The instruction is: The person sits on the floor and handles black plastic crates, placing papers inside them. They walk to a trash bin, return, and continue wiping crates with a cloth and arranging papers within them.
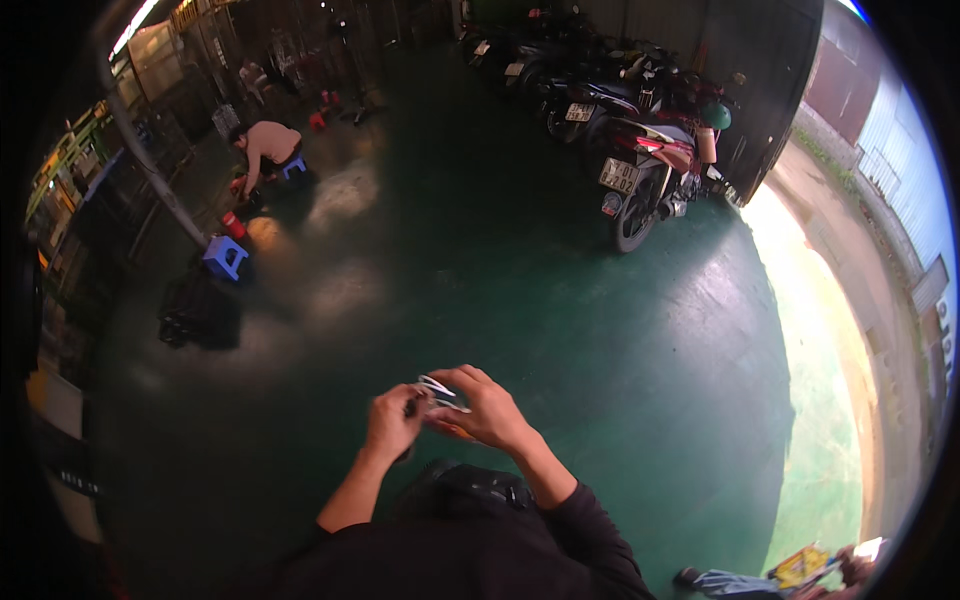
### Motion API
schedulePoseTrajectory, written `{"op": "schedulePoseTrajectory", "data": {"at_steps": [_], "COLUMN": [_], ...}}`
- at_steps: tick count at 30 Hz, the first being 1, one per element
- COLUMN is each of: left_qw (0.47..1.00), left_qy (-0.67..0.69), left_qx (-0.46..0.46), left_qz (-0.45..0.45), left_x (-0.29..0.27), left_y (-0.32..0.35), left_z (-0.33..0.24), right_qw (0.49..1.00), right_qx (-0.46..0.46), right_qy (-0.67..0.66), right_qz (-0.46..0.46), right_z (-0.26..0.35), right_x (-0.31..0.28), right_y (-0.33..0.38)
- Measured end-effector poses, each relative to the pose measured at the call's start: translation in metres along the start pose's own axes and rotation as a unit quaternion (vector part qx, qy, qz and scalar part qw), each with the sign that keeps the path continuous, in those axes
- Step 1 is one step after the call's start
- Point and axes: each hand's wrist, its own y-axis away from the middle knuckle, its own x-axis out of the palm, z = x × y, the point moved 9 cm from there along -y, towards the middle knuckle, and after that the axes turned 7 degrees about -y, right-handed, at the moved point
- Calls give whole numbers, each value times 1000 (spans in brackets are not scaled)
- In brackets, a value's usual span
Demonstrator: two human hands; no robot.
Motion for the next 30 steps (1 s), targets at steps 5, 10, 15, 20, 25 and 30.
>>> {"op": "schedulePoseTrajectory", "data": {"at_steps": [5,10,15,20,25,30], "left_qw": [996,998,991,988,987,924], "left_qy": [4,5,17,120,59,34], "left_qx": [5,67,131,68,-130,-344], "left_qz": [-84,-6,32,69,70,161], "left_x": [27,96,136,191,248,269], "left_y": [-216,-447,-693,-914,-1052,-1033], "left_z": [67,116,119,188,387,631], "right_qw": [960,952,937,908,906,902], "right_qx": [135,202,145,118,110,109], "right_qy": [214,223,245,331,379,385], "right_qz": [117,-62,-202,-227,-155,-160], "right_z": [-157,-282,-331,-438,-568,-652], "right_x": [-40,-127,-242,-333,-402,-497], "right_y": [-182,-342,-524,-720,-932,-1157]}}
